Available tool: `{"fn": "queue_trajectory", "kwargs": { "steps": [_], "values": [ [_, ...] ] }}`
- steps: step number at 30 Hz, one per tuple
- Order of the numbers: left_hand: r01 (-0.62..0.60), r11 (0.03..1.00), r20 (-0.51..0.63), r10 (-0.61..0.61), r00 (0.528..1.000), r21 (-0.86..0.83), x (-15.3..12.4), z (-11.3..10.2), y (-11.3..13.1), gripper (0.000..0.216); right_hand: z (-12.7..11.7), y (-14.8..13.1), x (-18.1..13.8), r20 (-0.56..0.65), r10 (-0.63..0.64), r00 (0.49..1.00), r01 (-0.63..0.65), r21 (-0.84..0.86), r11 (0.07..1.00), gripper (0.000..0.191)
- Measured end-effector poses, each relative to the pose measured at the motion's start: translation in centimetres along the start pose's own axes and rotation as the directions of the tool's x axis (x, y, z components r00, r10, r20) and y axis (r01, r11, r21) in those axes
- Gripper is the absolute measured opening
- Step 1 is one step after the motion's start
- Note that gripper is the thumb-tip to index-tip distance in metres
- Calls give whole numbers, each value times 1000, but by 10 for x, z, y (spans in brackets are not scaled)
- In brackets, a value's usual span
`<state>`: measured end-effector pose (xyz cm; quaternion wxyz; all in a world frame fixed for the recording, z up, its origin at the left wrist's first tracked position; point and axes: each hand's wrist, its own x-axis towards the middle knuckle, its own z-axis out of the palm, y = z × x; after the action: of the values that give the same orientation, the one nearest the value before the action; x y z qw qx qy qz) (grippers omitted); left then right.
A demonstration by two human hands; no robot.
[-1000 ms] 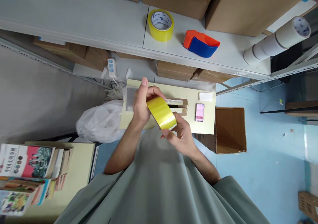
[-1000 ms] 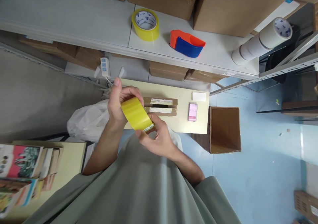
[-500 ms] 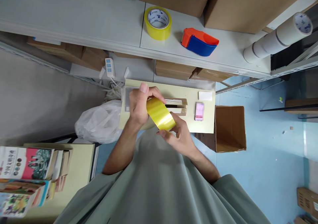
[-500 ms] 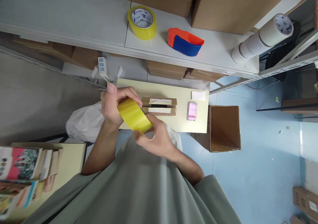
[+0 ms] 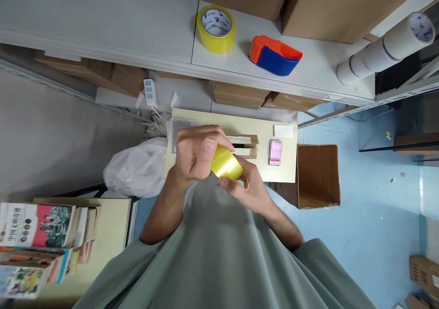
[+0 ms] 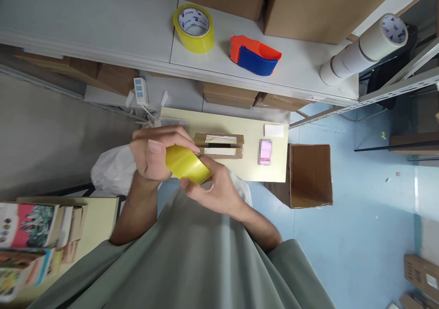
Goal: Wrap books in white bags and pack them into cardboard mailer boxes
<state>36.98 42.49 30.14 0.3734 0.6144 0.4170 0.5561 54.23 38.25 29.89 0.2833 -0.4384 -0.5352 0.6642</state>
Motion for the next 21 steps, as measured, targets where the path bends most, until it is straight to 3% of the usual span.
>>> {"fn": "queue_trajectory", "kwargs": {
  "steps": [3,6,12,21],
  "values": [
    [-41,999,-23,41,999,13,0,1,6,68,-2,0,0,3,-19,1000,19,-30,999,39],
    [-2,1000,-73,2,997,-7,-1,4,9,71,-5,2,0,11,-37,999,38,-41,998,36],
    [193,962,-222,-234,947,-193,-1,11,3,82,-10,5,-4,46,-78,996,76,45,996,32],
    [407,776,-93,-507,857,-482,5,15,-15,82,-13,8,-10,88,-129,988,123,70,990,38]
  ]
}}
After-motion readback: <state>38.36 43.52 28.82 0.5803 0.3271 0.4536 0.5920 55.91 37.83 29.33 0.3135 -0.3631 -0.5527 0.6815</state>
